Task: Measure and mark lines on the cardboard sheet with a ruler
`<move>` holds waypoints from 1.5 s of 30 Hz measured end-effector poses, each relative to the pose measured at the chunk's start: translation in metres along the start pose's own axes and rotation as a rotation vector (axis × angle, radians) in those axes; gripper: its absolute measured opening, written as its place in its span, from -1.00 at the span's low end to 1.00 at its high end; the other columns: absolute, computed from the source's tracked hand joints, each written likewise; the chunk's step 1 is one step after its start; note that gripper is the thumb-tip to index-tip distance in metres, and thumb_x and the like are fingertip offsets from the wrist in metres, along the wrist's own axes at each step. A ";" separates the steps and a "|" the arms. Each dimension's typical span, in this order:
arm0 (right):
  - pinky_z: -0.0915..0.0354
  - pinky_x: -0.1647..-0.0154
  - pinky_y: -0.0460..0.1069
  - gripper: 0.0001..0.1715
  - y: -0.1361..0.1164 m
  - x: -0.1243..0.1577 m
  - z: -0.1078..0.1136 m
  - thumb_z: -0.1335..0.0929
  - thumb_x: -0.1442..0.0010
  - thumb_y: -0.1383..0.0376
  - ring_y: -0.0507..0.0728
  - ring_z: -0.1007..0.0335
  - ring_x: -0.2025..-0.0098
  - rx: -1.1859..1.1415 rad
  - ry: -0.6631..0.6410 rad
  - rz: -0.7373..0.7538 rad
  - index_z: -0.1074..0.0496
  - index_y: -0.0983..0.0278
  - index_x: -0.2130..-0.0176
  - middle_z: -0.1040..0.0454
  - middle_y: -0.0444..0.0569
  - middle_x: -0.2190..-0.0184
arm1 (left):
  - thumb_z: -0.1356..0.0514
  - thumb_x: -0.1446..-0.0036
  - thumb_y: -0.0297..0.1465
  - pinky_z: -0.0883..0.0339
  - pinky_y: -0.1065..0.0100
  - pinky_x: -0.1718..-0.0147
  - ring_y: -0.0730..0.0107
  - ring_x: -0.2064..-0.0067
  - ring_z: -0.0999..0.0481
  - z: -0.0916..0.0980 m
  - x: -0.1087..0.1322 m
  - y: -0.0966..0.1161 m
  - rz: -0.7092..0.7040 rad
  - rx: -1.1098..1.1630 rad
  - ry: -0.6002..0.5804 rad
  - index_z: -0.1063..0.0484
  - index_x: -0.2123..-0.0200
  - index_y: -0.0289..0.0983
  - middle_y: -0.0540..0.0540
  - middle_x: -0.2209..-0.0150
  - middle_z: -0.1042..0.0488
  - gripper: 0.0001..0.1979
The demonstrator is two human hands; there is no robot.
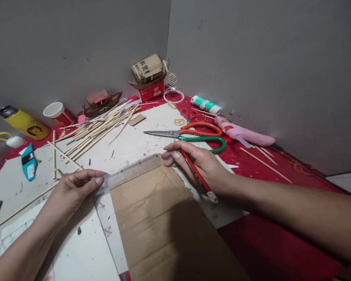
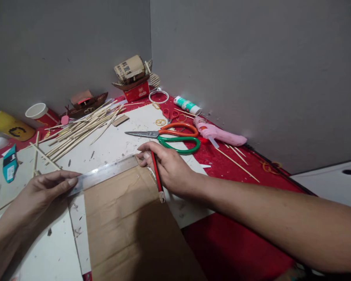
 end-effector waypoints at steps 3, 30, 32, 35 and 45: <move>-0.47 0.11 0.07 -0.78 0.001 0.000 0.000 -0.23 -0.42 0.23 0.14 -0.59 0.17 -0.010 0.000 0.010 -0.35 0.24 0.02 -0.62 0.04 0.19 | -0.48 0.06 -0.15 -0.35 0.44 0.45 0.40 0.41 -0.47 -0.002 0.002 0.002 -0.034 -0.102 0.013 -0.65 0.22 -0.23 -0.08 0.38 -0.59 -0.64; -0.51 0.18 0.10 -0.80 -0.004 0.003 0.000 -0.24 -0.40 0.20 0.21 -0.58 0.18 0.205 -0.047 0.099 -0.40 0.16 0.05 -0.60 -0.02 0.21 | -0.19 -0.24 -0.26 -0.48 0.14 0.17 0.17 0.22 -0.58 -0.007 0.011 0.015 -0.492 -0.643 -0.083 -0.65 0.14 -0.18 -0.16 0.25 -0.62 -0.74; -0.51 0.20 0.12 -0.81 -0.004 0.004 0.000 -0.24 -0.40 0.19 0.22 -0.58 0.19 0.214 -0.051 0.104 -0.40 0.12 0.06 -0.60 -0.03 0.21 | -0.20 -0.24 -0.27 -0.47 0.14 0.16 0.17 0.20 -0.58 -0.008 0.012 0.015 -0.488 -0.644 -0.088 -0.63 0.10 -0.18 -0.17 0.22 -0.61 -0.73; -0.50 0.23 0.13 -0.82 -0.005 0.005 -0.001 -0.25 -0.39 0.17 0.24 -0.58 0.20 0.221 -0.047 0.094 -0.41 0.08 0.07 -0.60 -0.06 0.22 | -0.20 -0.25 -0.27 -0.45 0.16 0.16 0.19 0.18 -0.56 -0.008 0.013 0.013 -0.483 -0.636 -0.108 -0.62 0.04 -0.17 -0.16 0.20 -0.60 -0.71; -0.48 0.19 0.05 -0.81 -0.007 0.006 -0.001 -0.27 -0.37 0.24 0.17 -0.57 0.21 0.288 -0.027 0.140 -0.44 0.15 0.07 -0.61 -0.04 0.19 | -0.27 -0.19 -0.27 -0.38 0.15 0.17 0.22 0.18 -0.50 -0.004 0.014 0.012 -0.484 -0.722 -0.219 -0.54 -0.09 -0.22 -0.13 0.20 -0.50 -0.60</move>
Point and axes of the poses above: each hand's wrist, its own x-axis away from the middle knuckle, its own z-axis out of the back of the hand, y = z × x, the point moved 1 cm from there along -x, towards the middle knuckle
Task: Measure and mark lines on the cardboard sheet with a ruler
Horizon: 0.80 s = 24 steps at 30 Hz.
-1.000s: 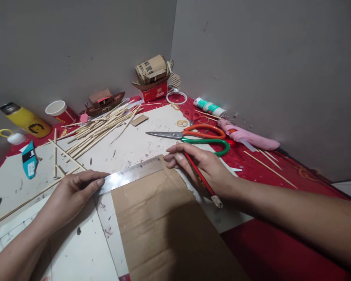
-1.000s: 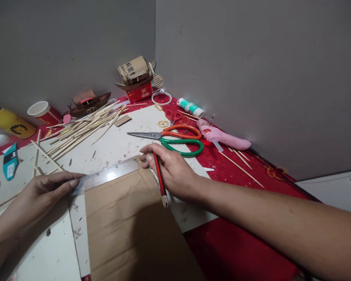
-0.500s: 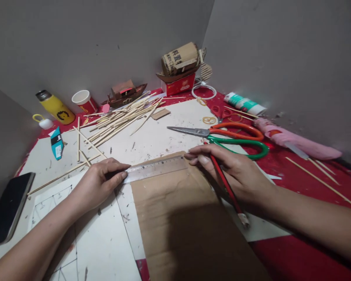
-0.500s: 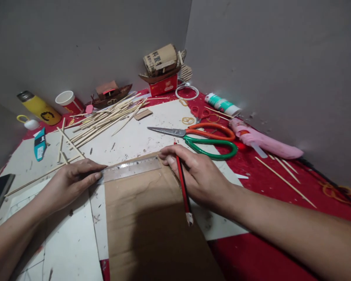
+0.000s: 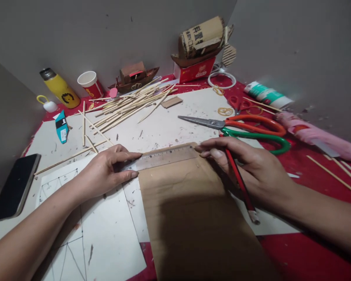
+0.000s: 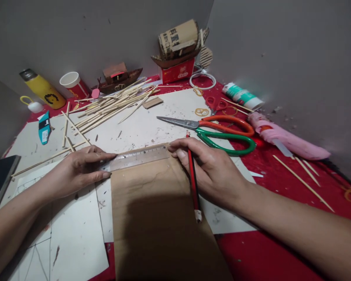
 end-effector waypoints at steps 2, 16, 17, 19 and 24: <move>-0.48 0.17 0.06 -0.80 0.000 0.000 0.000 -0.28 -0.37 0.24 0.18 -0.58 0.21 0.002 -0.002 -0.002 -0.45 0.15 0.07 -0.61 -0.03 0.19 | -0.28 -0.18 -0.27 -0.38 0.17 0.18 0.22 0.19 -0.50 0.001 0.000 -0.001 -0.010 -0.023 -0.011 -0.53 -0.10 -0.22 -0.12 0.21 -0.50 -0.58; -0.48 0.19 0.07 -0.82 0.000 0.000 0.001 -0.28 -0.36 0.22 0.17 -0.57 0.23 0.012 -0.007 0.003 -0.43 0.12 0.07 -0.59 -0.07 0.20 | -0.25 -0.19 -0.31 -0.36 0.29 0.31 0.29 0.29 -0.52 0.007 0.006 0.015 -0.076 -0.218 -0.044 -0.54 -0.08 -0.29 -0.11 0.25 -0.56 -0.61; -0.48 0.19 0.08 -0.82 0.000 0.000 0.002 -0.28 -0.36 0.23 0.18 -0.57 0.22 0.010 -0.010 0.000 -0.43 0.11 0.07 -0.60 -0.07 0.20 | -0.25 -0.20 -0.30 -0.36 0.30 0.31 0.29 0.28 -0.53 0.008 0.007 0.016 -0.084 -0.227 -0.043 -0.55 -0.06 -0.30 -0.12 0.24 -0.57 -0.62; -0.48 0.18 0.08 -0.82 -0.001 0.000 0.003 -0.28 -0.35 0.24 0.19 -0.57 0.21 0.005 -0.017 -0.011 -0.43 0.11 0.07 -0.60 -0.07 0.20 | -0.25 -0.21 -0.29 -0.37 0.32 0.31 0.30 0.27 -0.54 0.007 0.007 0.018 -0.110 -0.237 -0.034 -0.57 -0.01 -0.33 -0.13 0.22 -0.57 -0.65; -0.47 0.17 0.10 -0.82 -0.003 -0.001 0.004 -0.28 -0.35 0.24 0.21 -0.58 0.20 0.003 -0.019 -0.016 -0.44 0.13 0.08 -0.61 -0.05 0.19 | -0.21 -0.26 -0.32 -0.39 0.29 0.28 0.25 0.25 -0.55 0.004 0.009 0.019 -0.194 -0.283 -0.020 -0.56 0.00 -0.38 -0.19 0.20 -0.57 -0.67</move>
Point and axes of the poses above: each hand's wrist, its own x-axis away from the middle knuckle, its own z-axis out of the back of the hand, y = z × x, the point moved 1 cm from there along -x, towards the middle knuckle
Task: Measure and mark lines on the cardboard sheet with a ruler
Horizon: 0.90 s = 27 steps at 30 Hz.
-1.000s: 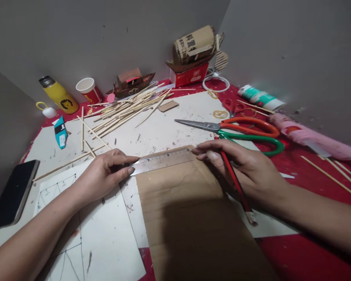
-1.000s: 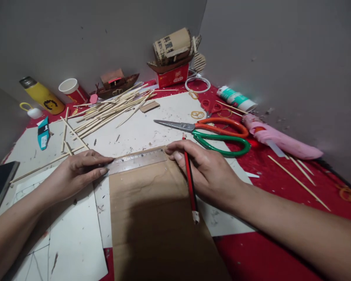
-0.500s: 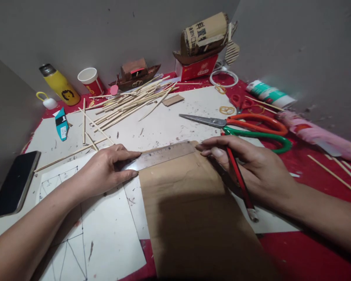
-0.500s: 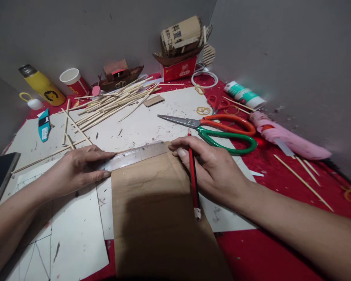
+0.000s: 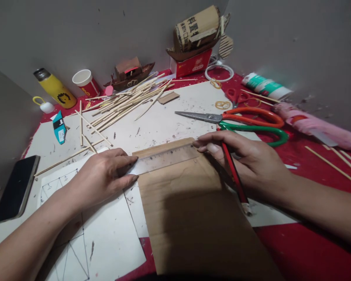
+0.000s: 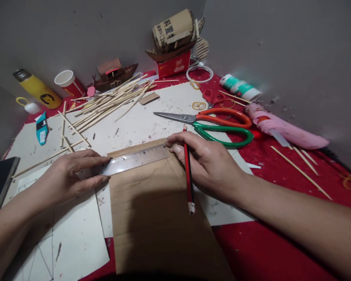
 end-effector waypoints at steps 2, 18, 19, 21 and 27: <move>-0.47 0.14 0.11 -0.82 0.000 0.000 0.000 -0.28 -0.35 0.24 0.21 -0.57 0.19 -0.007 -0.001 -0.004 -0.43 0.11 0.08 -0.61 -0.07 0.19 | -0.20 -0.27 -0.33 -0.40 0.26 0.27 0.22 0.22 -0.55 -0.001 0.000 0.000 -0.016 -0.018 0.007 -0.55 -0.01 -0.40 -0.22 0.18 -0.56 -0.67; -0.47 0.14 0.14 -0.83 0.000 0.000 -0.001 -0.28 -0.34 0.23 0.22 -0.57 0.20 -0.021 0.011 -0.032 -0.44 0.10 0.10 -0.61 -0.07 0.21 | -0.20 -0.25 -0.29 -0.41 0.24 0.26 0.23 0.24 -0.56 -0.001 0.001 0.001 0.060 -0.030 -0.041 -0.55 -0.01 -0.32 -0.20 0.14 -0.56 -0.66; -0.47 0.14 0.14 -0.83 0.000 0.000 -0.001 -0.27 -0.34 0.23 0.22 -0.57 0.20 -0.018 0.010 -0.033 -0.43 0.09 0.10 -0.61 -0.07 0.21 | -0.19 -0.24 -0.28 -0.41 0.23 0.25 0.23 0.24 -0.56 0.000 0.001 0.001 0.071 -0.036 -0.048 -0.54 -0.02 -0.32 -0.21 0.14 -0.57 -0.65; -0.47 0.15 0.14 -0.83 0.000 0.000 -0.001 -0.27 -0.34 0.24 0.23 -0.56 0.20 -0.010 0.004 -0.037 -0.42 0.08 0.10 -0.60 -0.07 0.21 | -0.19 -0.24 -0.26 -0.40 0.22 0.26 0.23 0.26 -0.55 0.001 0.001 0.003 0.099 -0.047 -0.064 -0.53 -0.03 -0.31 -0.20 0.15 -0.57 -0.63; -0.48 0.18 0.17 -0.85 0.000 0.000 -0.001 -0.26 -0.34 0.24 0.25 -0.56 0.20 -0.009 -0.010 -0.036 -0.40 0.06 0.11 -0.60 -0.05 0.21 | -0.22 -0.17 -0.26 -0.27 0.37 0.44 0.34 0.39 -0.46 0.004 0.001 0.012 0.220 -0.012 -0.125 -0.50 0.02 -0.26 -0.06 0.34 -0.54 -0.66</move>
Point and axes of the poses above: each hand's wrist, its own x-axis away from the middle knuckle, its own z-axis out of the back of the hand, y = z × x, the point moved 1 cm from there along -x, towards the middle knuckle
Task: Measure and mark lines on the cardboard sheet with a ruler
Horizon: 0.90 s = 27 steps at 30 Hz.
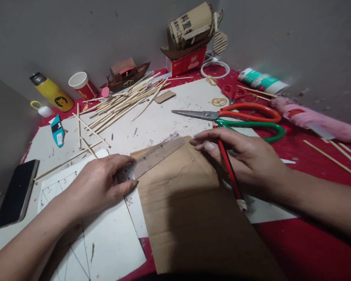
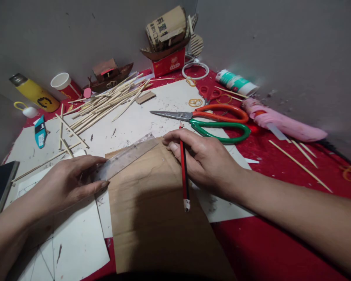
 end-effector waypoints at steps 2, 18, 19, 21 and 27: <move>-0.49 0.19 0.19 -0.86 -0.002 -0.001 0.000 -0.26 -0.34 0.24 0.26 -0.57 0.20 -0.002 -0.006 -0.008 -0.40 0.06 0.12 -0.60 -0.05 0.23 | -0.21 -0.19 -0.26 -0.18 0.41 0.51 0.40 0.47 -0.39 0.000 0.000 0.000 0.038 0.065 -0.040 -0.47 0.08 -0.25 0.01 0.45 -0.48 -0.72; -0.47 0.21 0.14 -0.81 -0.005 -0.003 0.002 -0.26 -0.34 0.19 0.25 -0.58 0.23 0.008 -0.012 0.018 -0.44 0.14 0.14 -0.61 -0.02 0.25 | -0.37 -0.14 -0.24 -0.19 0.55 0.54 0.57 0.52 -0.30 -0.020 0.047 0.026 0.502 1.229 0.048 -0.46 0.33 -0.24 0.06 0.53 -0.36 -0.78; -0.47 0.21 0.15 -0.81 -0.005 -0.003 0.002 -0.26 -0.34 0.18 0.26 -0.58 0.23 0.008 -0.018 0.018 -0.44 0.13 0.13 -0.62 -0.02 0.24 | -0.39 -0.12 -0.27 -0.19 0.56 0.53 0.57 0.51 -0.31 -0.026 0.053 0.028 0.530 1.278 0.061 -0.46 0.33 -0.24 0.06 0.51 -0.37 -0.79; -0.47 0.22 0.16 -0.82 -0.004 -0.003 0.002 -0.25 -0.35 0.18 0.28 -0.58 0.22 0.003 -0.029 0.012 -0.43 0.10 0.14 -0.61 -0.02 0.24 | -0.42 -0.07 -0.30 -0.18 0.57 0.52 0.57 0.48 -0.33 -0.038 0.063 0.033 0.591 1.372 0.113 -0.48 0.35 -0.25 0.04 0.50 -0.39 -0.79; -0.47 0.19 0.17 -0.83 -0.003 -0.005 0.003 -0.24 -0.34 0.19 0.29 -0.59 0.20 0.003 -0.040 0.023 -0.41 0.08 0.14 -0.61 -0.02 0.21 | -0.47 0.00 -0.26 -0.13 0.55 0.57 0.64 0.58 -0.21 -0.062 0.073 0.057 0.709 1.497 0.063 -0.42 0.42 -0.28 0.09 0.58 -0.33 -0.69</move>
Point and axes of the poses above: each hand's wrist, its own x-axis away from the middle knuckle, its own z-axis out of the back of the hand, y = z × x, the point moved 1 cm from there along -x, towards the middle knuckle
